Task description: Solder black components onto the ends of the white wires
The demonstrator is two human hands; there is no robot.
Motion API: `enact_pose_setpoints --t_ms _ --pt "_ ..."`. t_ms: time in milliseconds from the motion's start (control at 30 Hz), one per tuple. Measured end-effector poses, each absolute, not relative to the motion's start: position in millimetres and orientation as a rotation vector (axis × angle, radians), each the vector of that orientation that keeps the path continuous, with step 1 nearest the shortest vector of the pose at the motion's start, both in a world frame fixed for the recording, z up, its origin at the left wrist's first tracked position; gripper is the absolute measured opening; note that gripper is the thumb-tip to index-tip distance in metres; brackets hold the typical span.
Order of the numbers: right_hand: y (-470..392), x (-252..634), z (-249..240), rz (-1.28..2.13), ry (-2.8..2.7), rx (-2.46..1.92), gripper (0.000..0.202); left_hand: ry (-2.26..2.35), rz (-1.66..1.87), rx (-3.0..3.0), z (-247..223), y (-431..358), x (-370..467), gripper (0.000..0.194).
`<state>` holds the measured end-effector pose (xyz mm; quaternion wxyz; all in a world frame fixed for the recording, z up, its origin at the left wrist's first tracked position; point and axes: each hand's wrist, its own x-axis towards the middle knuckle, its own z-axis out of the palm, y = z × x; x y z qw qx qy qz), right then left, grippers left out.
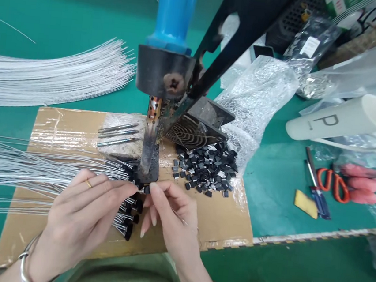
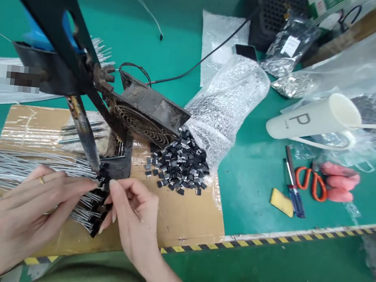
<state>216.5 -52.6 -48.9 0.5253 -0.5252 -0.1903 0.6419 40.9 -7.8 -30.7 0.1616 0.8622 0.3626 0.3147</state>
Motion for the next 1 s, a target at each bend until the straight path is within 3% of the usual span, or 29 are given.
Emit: enact_pose_setpoints --t_ms 200,367,433,500,667,1000 --pt "-58 220 -48 1.184 -0.747 -1.343 0.033 1.029 0.89 2.525 -31 -3 37 0.036" --pt "-62 229 -48 1.022 -0.935 -1.445 0.014 1.023 0.913 2.556 -31 -3 34 0.033" --pt "-61 232 -48 0.964 -1.018 -1.454 0.025 1.026 0.921 2.549 -30 -3 35 0.031" --pt "-60 233 -47 0.942 -1.103 -1.425 0.03 0.999 0.937 2.553 -29 -2 37 0.029" --pt "-57 232 -43 0.999 -1.095 -1.261 0.017 1.075 0.911 2.571 -23 0 41 0.025" --pt "-53 229 -41 0.997 -1.049 -1.254 0.022 1.069 0.913 2.634 -17 5 43 0.027"
